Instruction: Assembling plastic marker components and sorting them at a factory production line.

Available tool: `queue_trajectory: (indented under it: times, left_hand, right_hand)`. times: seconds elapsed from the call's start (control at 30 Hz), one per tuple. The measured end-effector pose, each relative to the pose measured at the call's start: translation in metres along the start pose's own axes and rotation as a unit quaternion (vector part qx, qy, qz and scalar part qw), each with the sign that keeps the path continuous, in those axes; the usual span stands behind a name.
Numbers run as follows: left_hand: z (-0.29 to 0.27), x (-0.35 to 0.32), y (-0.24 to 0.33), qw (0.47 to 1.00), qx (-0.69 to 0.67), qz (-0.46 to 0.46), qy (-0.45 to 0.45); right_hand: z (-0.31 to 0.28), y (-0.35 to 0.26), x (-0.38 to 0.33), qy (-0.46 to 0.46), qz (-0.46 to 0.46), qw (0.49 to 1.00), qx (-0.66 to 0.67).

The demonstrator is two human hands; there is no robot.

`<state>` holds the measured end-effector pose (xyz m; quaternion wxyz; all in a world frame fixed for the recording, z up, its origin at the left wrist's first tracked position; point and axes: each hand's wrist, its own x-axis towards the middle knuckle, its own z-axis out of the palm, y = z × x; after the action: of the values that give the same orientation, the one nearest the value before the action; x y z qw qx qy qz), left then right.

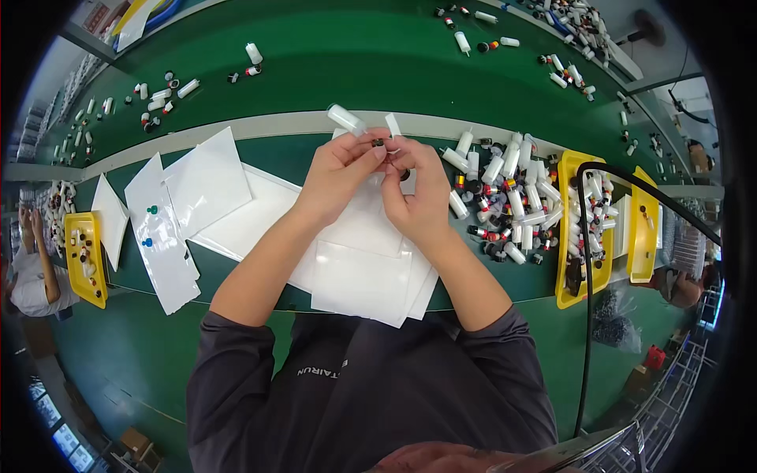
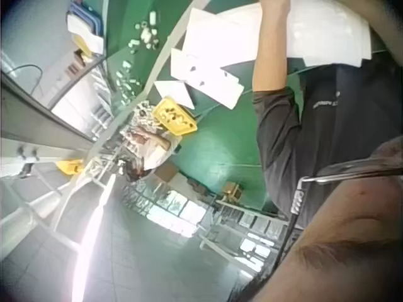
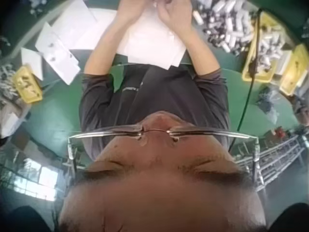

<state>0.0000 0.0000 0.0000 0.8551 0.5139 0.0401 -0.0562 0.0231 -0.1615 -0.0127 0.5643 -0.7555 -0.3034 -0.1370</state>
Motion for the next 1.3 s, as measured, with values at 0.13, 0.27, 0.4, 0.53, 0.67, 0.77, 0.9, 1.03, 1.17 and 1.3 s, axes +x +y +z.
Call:
queue_trajectory:
  times: [0.13,0.27,0.4,0.53,0.67,0.77,0.9,1.03,1.17,1.3]
  left_hand:
    - [0.001,0.000,0.004,0.999,0.035,0.015,0.009]
    - [-0.001,-0.001,0.001,0.998,0.068,0.013,0.002]
    - [-0.002,-0.002,0.002,0.996,0.087,0.016,-0.017]
    - [-0.006,0.000,-0.003,0.989,0.137,0.035,-0.035]
    - [-0.001,-0.002,-0.003,0.988,0.145,0.037,-0.039]
    - [-0.001,0.000,-0.003,0.985,0.165,0.030,-0.045]
    - [-0.001,-0.002,-0.003,0.983,0.175,0.015,-0.048]
    - [0.000,-0.004,-0.002,0.991,0.123,0.020,-0.058]
    - [-0.001,0.000,-0.003,0.990,0.135,0.010,-0.038]
    - [-0.001,0.002,-0.002,0.993,0.112,0.015,-0.019]
  right_hand:
    - [-0.006,-0.003,0.004,0.022,-0.003,1.000,0.022]
    - [-0.022,-0.011,0.018,-0.033,0.239,0.924,0.297]
    - [-0.036,0.002,0.024,-0.132,0.323,0.869,0.351]
    - [-0.040,-0.001,0.028,-0.163,0.319,0.893,0.272]
    - [-0.034,-0.001,0.026,-0.149,0.319,0.899,0.260]
    - [-0.026,0.001,0.021,-0.115,0.307,0.913,0.241]
    - [-0.019,0.004,0.014,-0.075,0.281,0.934,0.209]
    - [-0.020,0.003,0.015,-0.063,0.290,0.937,0.184]
    - [-0.017,0.003,0.014,-0.058,0.297,0.934,0.189]
    - [-0.010,0.004,0.012,-0.022,0.308,0.913,0.266]
